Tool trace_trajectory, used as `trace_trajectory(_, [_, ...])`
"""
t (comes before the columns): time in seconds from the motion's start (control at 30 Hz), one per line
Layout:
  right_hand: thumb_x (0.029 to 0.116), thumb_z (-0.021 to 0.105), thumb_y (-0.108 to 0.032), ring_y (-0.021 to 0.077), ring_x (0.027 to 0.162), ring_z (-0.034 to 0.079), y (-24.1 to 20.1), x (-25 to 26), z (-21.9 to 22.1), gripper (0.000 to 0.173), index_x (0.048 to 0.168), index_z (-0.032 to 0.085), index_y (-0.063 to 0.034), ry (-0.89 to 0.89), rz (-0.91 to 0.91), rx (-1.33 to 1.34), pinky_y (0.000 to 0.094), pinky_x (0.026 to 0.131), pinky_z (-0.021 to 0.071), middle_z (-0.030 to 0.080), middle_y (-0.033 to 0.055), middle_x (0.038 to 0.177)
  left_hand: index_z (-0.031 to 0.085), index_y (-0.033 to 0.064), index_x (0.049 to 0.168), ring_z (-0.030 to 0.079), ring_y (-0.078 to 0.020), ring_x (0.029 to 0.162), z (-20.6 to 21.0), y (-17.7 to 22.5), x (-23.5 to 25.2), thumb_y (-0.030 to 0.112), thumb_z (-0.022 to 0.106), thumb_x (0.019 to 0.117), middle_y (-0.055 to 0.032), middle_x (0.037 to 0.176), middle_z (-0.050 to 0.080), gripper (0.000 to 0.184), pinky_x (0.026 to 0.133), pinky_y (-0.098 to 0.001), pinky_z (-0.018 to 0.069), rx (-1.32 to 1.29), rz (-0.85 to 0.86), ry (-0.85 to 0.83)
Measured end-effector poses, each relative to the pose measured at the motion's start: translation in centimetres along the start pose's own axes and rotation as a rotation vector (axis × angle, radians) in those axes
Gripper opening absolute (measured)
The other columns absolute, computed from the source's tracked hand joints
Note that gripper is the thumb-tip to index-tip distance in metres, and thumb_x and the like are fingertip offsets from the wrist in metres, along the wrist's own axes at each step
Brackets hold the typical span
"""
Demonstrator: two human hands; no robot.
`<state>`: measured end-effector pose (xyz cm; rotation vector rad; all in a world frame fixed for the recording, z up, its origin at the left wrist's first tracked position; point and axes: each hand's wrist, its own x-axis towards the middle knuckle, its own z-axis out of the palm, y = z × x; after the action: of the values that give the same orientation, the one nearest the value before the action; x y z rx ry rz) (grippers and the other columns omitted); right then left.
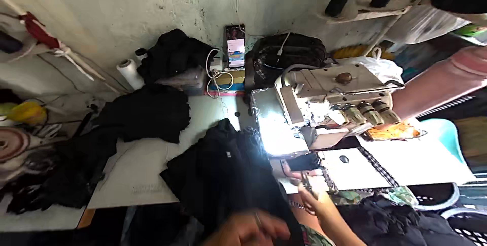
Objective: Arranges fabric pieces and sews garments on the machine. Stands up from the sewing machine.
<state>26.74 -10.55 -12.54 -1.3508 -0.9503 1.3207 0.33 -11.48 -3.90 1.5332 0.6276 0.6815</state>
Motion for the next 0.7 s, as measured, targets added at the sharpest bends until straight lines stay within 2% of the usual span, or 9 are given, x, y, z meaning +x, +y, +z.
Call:
trace_trajectory(0.1, [0.091, 0.071, -0.024, -0.0048, 0.063, 0.054, 0.0, -1.1, 3.8, 0.047, 0.13, 0.062, -0.0006, -0.128, -0.15, -0.091, 0.0163, 0.06, 0.049, 0.062, -0.0103, 0.079, 0.038, -0.002, 0.152, 0.055, -0.0269, 0.128, -4.3, -2.7, 5.0, 0.04, 0.07, 0.0926, -0.0203, 0.15, 0.048, 0.08, 0.097, -0.0435, 0.0525, 0.434, -0.084, 0.692])
trace_trajectory(0.17, [0.095, 0.063, -0.009, -0.0021, 0.074, 0.063, 0.1, -2.0, 5.7, 0.027, 0.12, 0.067, 0.0015, -0.27, -0.287, -0.215, 0.0178, 0.069, 0.0546, 0.072, 0.0003, 0.094, 0.026, -0.006, 0.158, 0.047, -0.0496, 0.134, -5.9, -6.0, 7.0, 0.041, 0.08, 0.0828, -0.0336, 0.149, 0.044, 0.103, 0.105, -0.0672, 0.0402, 0.693, -0.262, 0.801])
trace_trajectory(0.27, [0.0954, 0.061, -0.005, 0.0085, 0.072, 0.065, 0.4, -3.4, 6.3, 0.02, 0.113, 0.07, 0.0003, -0.56, -0.335, -0.355, 0.0279, 0.068, 0.0557, 0.072, 0.0092, 0.091, 0.055, 0.0011, 0.144, 0.061, -0.0493, 0.115, -5.9, -7.1, 6.6, 0.019, 0.074, 0.0889, -0.0264, 0.123, 0.067, 0.061, 0.095, -0.0701, 0.0423, 0.85, -0.345, 0.743])
trace_trajectory(0.37, [0.0935, 0.062, -0.002, 0.0243, 0.084, 0.073, -0.4, -4.1, 4.4, 0.023, 0.114, 0.074, -0.0034, -0.739, -0.383, -0.553, 0.05, 0.076, 0.0591, 0.075, 0.0125, 0.097, 0.06, -0.0032, 0.134, 0.063, -0.0348, 0.117, -6.0, -6.7, 3.5, 0.013, 0.063, 0.0974, -0.0232, 0.124, 0.067, 0.04, 0.102, -0.0546, 0.0464, 0.571, -0.235, 0.689])
trace_trajectory(0.43, [0.0926, 0.06, -0.003, 0.0201, 0.085, 0.072, -0.9, -3.9, 2.8, 0.025, 0.111, 0.076, -0.0084, -0.608, -0.536, -0.572, 0.045, 0.077, 0.0603, 0.075, 0.0078, 0.095, 0.057, -0.0048, 0.13, 0.063, -0.013, 0.114, -6.0, -5.3, 0.9, 0.005, 0.059, 0.0967, -0.0125, 0.124, 0.066, 0.035, 0.101, -0.0323, 0.0517, 0.228, -0.125, 0.669])
trace_trajectory(0.53, [0.0984, 0.066, -0.033, -0.0002, 0.078, 0.06, -3.0, -2.6, 1.5, 0.029, 0.125, 0.069, -0.023, -0.315, -0.704, -0.422, 0.0201, 0.072, 0.0514, 0.067, -0.0057, 0.096, 0.057, 0.008, 0.123, 0.065, 0.0004, 0.105, -5.0, -2.6, -2.7, -0.001, 0.055, 0.0944, 0.0088, 0.114, 0.068, 0.03, 0.094, -0.0238, 0.0554, -0.128, 0.027, 0.569])
trace_trajectory(0.6, [0.0823, 0.076, -0.064, -0.0064, 0.086, 0.055, -5.4, -2.2, 1.6, 0.081, 0.149, 0.05, -0.0262, -0.283, -0.762, -0.459, 0.0108, 0.07, 0.0466, 0.06, -0.004, 0.123, 0.059, 0.015, 0.124, 0.063, 0.003, 0.107, -3.5, -0.7, -4.1, 0.004, 0.057, 0.0973, 0.014, 0.117, 0.067, 0.029, 0.095, -0.0223, 0.0543, -0.166, 0.138, 0.415])
trace_trajectory(0.67, [0.0729, 0.078, -0.072, -0.0011, 0.123, 0.052, -7.1, -2.5, 2.7, 0.107, 0.158, 0.036, -0.0221, -0.405, -0.802, -0.588, 0.0152, 0.097, 0.0481, 0.047, 0.0054, 0.148, 0.059, 0.0094, 0.124, 0.061, 0.0024, 0.108, -1.5, 1.5, -4.3, 0.003, 0.056, 0.0967, 0.0087, 0.118, 0.065, 0.028, 0.096, -0.0219, 0.0515, -0.209, 0.203, 0.258])
trace_trajectory(0.7, [0.076, 0.082, -0.06, 0.0036, 0.133, 0.049, -7.7, -2.7, 3.5, 0.098, 0.153, 0.042, -0.0161, -0.527, -0.804, -0.565, 0.0211, 0.108, 0.0436, 0.049, 0.0082, 0.149, 0.057, 0.0036, 0.124, 0.059, 0.0014, 0.108, -0.7, 2.7, -4.1, 0.002, 0.055, 0.0957, 0.0042, 0.118, 0.064, 0.028, 0.096, -0.0217, 0.0495, -0.242, 0.207, 0.202])
